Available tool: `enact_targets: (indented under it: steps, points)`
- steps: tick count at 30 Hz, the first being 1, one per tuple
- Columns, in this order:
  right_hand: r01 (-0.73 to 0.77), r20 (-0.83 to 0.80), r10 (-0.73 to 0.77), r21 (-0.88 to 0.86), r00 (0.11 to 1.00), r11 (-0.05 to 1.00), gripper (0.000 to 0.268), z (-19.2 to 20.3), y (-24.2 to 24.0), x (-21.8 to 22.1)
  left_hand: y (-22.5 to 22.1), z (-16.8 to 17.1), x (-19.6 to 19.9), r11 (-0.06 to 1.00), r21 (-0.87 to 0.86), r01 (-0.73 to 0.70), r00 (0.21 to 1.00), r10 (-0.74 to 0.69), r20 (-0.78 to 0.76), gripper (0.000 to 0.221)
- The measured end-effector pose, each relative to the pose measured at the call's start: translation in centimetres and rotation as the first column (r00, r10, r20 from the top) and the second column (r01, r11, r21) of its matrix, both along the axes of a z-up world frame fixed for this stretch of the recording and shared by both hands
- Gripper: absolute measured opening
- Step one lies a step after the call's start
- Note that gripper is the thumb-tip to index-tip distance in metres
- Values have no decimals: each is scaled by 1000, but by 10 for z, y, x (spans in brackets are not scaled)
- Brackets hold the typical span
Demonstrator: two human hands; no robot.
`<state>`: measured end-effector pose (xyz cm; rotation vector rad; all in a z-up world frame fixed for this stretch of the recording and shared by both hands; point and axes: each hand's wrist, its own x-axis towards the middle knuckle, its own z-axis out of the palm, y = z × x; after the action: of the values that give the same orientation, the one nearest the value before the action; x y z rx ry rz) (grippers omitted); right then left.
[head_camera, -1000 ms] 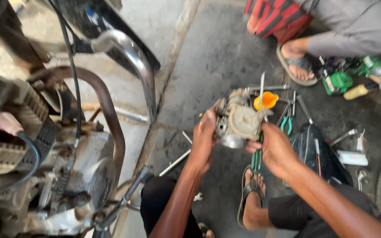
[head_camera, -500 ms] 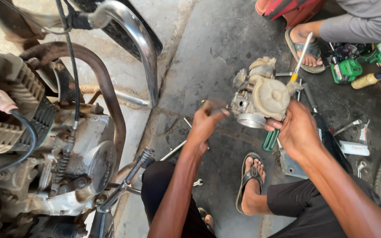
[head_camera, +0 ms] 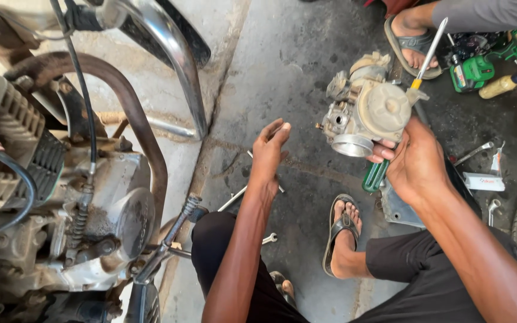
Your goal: The person sits on the workshop floor servicing a motorcycle carburetor. They unscrew parts with a screwdriver, drain liquid from the carburetor into a metal bowl, remove the float bowl and small metal parts, and continue unscrewing components while holding the carburetor.
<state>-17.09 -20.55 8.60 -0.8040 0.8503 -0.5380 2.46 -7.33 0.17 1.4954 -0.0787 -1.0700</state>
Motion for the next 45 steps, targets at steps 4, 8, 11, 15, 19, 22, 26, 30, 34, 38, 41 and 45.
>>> enact_targets:
  steps: [4,8,11,15,19,22,26,30,34,38,41,45]
  points:
    - [1,32,-2,40,999,999,27,1,4,-5,-1,-15,1,998,-14,-61,996,60,-61,61]
    - [38,3,-38,9,999,999,27,3,9,-18,-5,-2,2,984,-105,-146,986,136,-102,57]
    - [48,-7,-48,-4,999,999,26,-5,9,-38,-6,34,8,940,-270,-209,978,205,-43,59]
    - [133,-82,-136,-32,987,991,26,-7,18,-64,-15,108,22,802,-591,-87,972,200,127,81]
    - [183,-111,-194,-104,975,978,30,5,18,-55,-42,167,46,656,-754,20,960,197,197,86]
    - [310,-102,-309,-3,946,951,23,-52,6,-81,-65,161,56,593,-806,4,964,211,160,68]
    - [216,122,-217,25,968,976,24,-137,-39,-133,-66,143,31,628,-772,-97,927,339,160,49]
    - [194,-61,-193,7,979,981,35,-89,-39,-87,-48,109,1,751,-630,-198,896,399,194,39]
    - [241,-35,-238,108,971,965,44,-165,-80,-125,-19,7,-64,870,-373,-321,929,366,54,36]
    - [199,-6,-199,12,980,980,41,-137,-82,-103,-6,-140,-118,938,-125,-325,944,329,14,33]
    - [152,-23,-152,11,988,988,40,-114,-76,-87,8,-265,-156,940,199,-278,944,305,-125,30]
    - [136,82,-137,19,987,991,34,-142,-83,-109,46,-332,-179,846,510,-157,971,227,-78,33]
